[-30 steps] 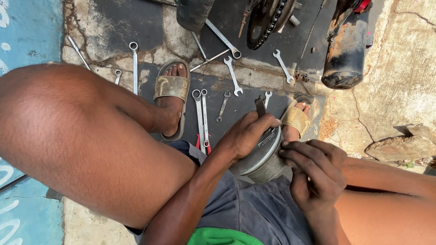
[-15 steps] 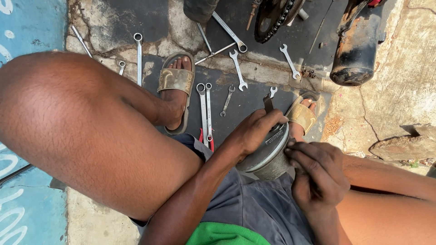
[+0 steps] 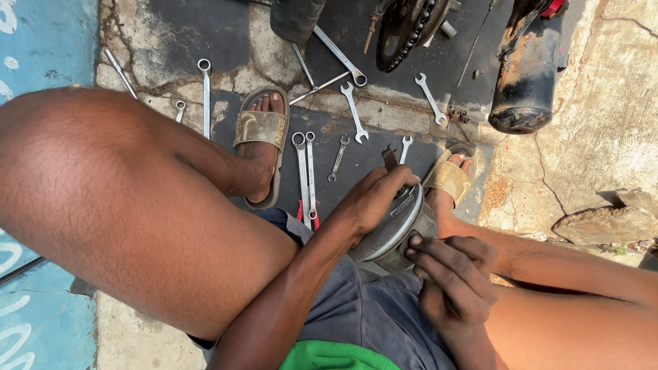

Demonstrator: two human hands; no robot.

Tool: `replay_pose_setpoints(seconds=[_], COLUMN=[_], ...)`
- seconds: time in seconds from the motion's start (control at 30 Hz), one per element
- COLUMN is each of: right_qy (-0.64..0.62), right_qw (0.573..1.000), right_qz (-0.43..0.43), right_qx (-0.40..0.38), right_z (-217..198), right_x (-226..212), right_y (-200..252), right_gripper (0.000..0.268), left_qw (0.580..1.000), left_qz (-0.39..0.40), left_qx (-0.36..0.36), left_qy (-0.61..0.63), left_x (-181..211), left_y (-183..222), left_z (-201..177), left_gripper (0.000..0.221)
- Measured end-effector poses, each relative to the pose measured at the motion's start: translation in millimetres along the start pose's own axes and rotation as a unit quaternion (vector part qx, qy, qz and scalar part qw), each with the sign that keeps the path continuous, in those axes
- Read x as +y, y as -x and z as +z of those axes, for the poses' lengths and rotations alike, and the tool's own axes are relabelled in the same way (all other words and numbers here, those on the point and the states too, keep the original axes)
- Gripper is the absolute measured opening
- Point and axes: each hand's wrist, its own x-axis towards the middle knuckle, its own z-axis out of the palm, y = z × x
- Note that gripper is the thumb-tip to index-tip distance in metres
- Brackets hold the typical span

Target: Servicing and reassembling a motorcycle drum brake assembly.

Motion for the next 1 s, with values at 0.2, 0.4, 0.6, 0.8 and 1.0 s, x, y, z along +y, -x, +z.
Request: replay_pose_setpoints(seconds=[0.2, 0.4, 0.6, 0.8, 1.0], right_qy=[-0.027, -0.035, -0.013, -0.029, -0.012], right_qw=[0.996, 0.995, 0.992, 0.993, 0.996], right_qz=[0.085, 0.086, 0.115, 0.105, 0.08], right_qx=[0.006, 0.03, 0.048, 0.037, 0.048], right_z=[-8, -2, 1, -8, 1], right_x=[3, 9, 14, 15, -8], right_y=[-10, -7, -5, 2, -3], right_gripper=[0.006, 0.005, 0.013, 0.017, 0.025], left_qw=[0.999, 0.999, 0.997, 0.997, 0.996], left_qz=[0.011, 0.006, 0.007, -0.019, 0.051], left_qx=[-0.03, -0.034, -0.064, -0.063, -0.049], left_qy=[0.0, -0.011, 0.03, 0.031, 0.057], left_x=[-9, -7, -3, -4, -12], left_y=[-2, -6, 0, 6, -2], left_z=[1, 5, 3, 6, 0], left_gripper=[0.047, 0.05, 0.051, 0.044, 0.044])
